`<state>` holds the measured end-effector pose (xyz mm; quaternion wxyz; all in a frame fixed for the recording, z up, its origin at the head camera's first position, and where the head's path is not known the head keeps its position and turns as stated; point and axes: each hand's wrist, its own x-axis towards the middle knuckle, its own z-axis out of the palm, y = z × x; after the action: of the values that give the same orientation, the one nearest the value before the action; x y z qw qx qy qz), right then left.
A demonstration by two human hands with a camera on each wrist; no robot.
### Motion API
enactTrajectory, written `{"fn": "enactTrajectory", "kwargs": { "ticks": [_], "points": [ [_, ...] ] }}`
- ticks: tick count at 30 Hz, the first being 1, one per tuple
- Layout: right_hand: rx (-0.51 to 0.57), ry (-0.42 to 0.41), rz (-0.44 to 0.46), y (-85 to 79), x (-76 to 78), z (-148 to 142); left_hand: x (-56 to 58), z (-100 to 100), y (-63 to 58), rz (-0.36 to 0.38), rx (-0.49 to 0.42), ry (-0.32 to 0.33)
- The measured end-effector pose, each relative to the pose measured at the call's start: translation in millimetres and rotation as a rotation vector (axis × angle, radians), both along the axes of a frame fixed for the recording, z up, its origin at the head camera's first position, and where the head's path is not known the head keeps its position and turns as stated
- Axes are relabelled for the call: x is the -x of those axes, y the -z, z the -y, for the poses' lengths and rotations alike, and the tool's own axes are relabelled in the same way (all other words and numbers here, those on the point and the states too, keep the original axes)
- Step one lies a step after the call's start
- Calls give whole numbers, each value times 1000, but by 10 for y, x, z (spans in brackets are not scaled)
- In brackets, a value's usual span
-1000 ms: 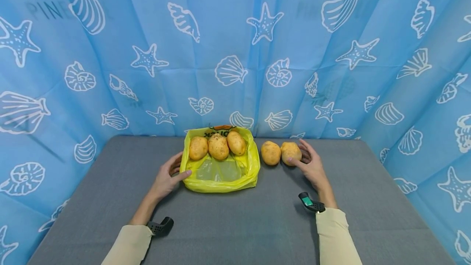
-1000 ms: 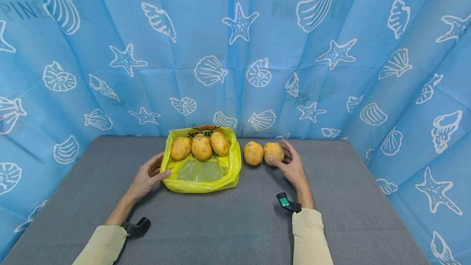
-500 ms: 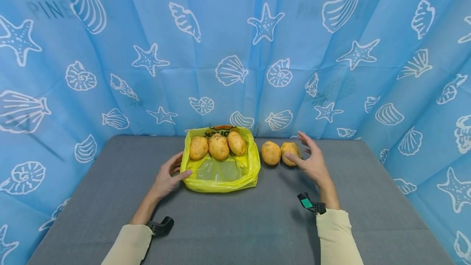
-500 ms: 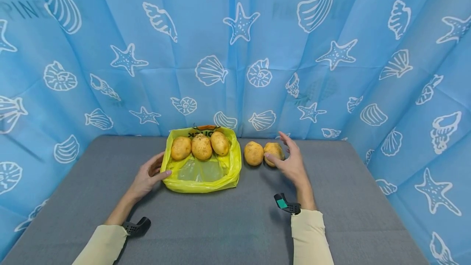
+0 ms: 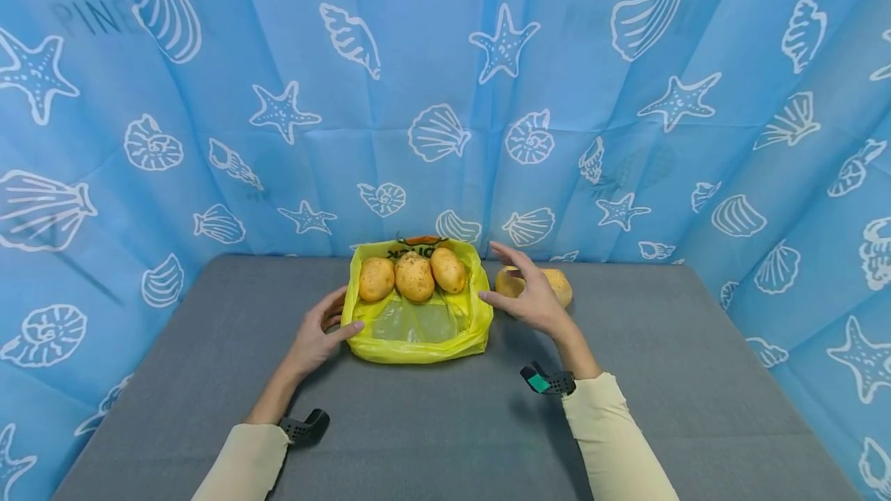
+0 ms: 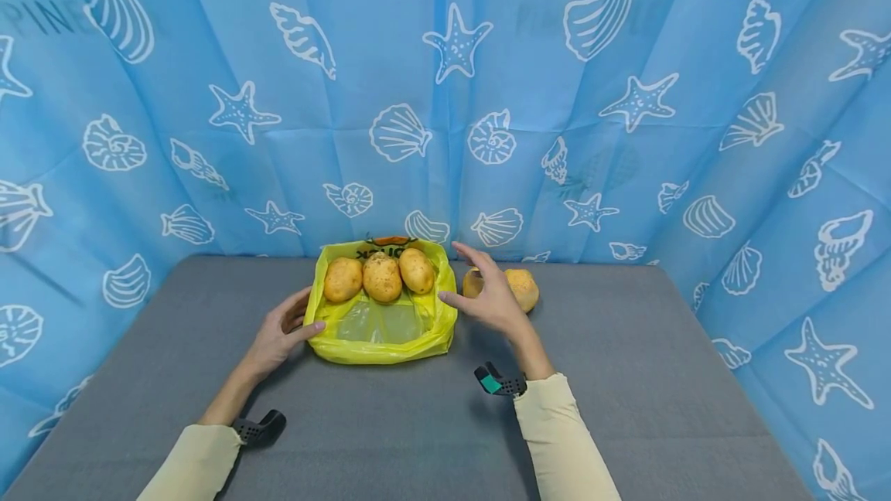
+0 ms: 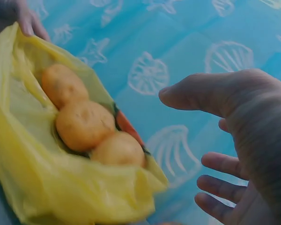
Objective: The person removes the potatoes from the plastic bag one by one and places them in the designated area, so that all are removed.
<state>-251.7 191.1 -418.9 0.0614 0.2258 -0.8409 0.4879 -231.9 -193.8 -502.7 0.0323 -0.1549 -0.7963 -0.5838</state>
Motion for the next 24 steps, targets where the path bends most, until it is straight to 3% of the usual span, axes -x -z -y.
{"fn": "enactTrajectory", "kwargs": {
  "ticks": [9, 17, 24],
  "points": [
    [-14, -117, 121, -88, 372, 430, 13, 20, 11, 1, 1, 7],
    [-51, -64, 244, 50, 556, 549, 13, 4, 6, -4, 1, 10],
    [-122, -43, 272, 185, 637, 592, 5, -4, -5, 0, 7, 5]
  ]
}}
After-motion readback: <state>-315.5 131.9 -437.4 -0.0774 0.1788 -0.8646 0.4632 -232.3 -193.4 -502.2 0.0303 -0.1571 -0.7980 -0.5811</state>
